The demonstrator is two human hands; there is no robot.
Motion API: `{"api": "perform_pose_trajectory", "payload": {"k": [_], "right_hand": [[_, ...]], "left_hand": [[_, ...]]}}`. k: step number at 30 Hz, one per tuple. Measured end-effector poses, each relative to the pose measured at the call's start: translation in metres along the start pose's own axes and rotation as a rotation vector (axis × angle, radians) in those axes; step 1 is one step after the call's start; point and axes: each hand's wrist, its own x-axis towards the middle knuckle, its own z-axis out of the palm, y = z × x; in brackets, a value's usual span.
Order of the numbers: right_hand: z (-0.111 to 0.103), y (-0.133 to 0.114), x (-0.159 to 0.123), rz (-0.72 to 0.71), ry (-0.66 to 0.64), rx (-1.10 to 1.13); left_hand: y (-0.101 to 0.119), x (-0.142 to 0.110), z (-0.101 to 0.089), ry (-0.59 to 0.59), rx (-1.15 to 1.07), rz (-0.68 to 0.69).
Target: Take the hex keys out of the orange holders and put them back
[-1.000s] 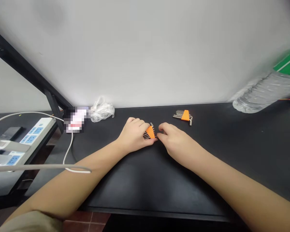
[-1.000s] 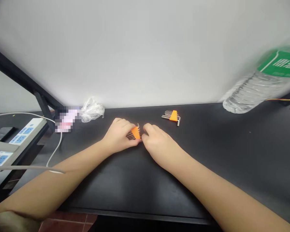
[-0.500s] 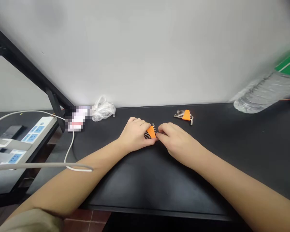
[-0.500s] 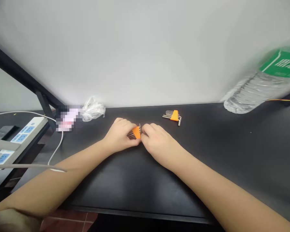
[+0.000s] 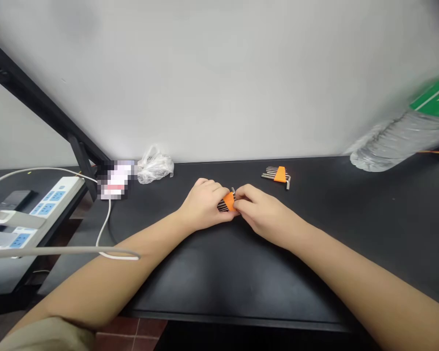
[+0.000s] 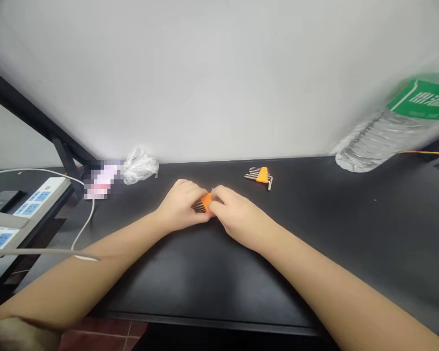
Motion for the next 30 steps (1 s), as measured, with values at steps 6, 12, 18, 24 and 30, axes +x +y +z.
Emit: {"api": "perform_pose_trajectory", "payload": {"k": [6, 12, 18, 24, 30], "right_hand": [[0.0, 0.021, -0.004, 0.158, 0.11, -0.044], [0.003, 0.013, -0.007, 0.08, -0.012, -0.26], [0.009, -0.003, -0.008, 0.036, -0.095, -0.377], [-0.013, 0.024, -0.01, 0.1, -0.025, -0.109], [-0.035, 0.121, -0.029, 0.66, 0.32, -0.113]], "left_hand": [[-0.003, -0.001, 0.0, 0.076, -0.068, -0.034], [-0.004, -0.001, 0.0, 0.058, -0.081, -0.049], [-0.003, -0.001, 0.001, 0.037, -0.067, -0.026], [-0.007, 0.001, -0.005, -0.004, -0.021, -0.076], [-0.016, 0.002, -0.006, -0.024, 0.065, -0.127]]}}
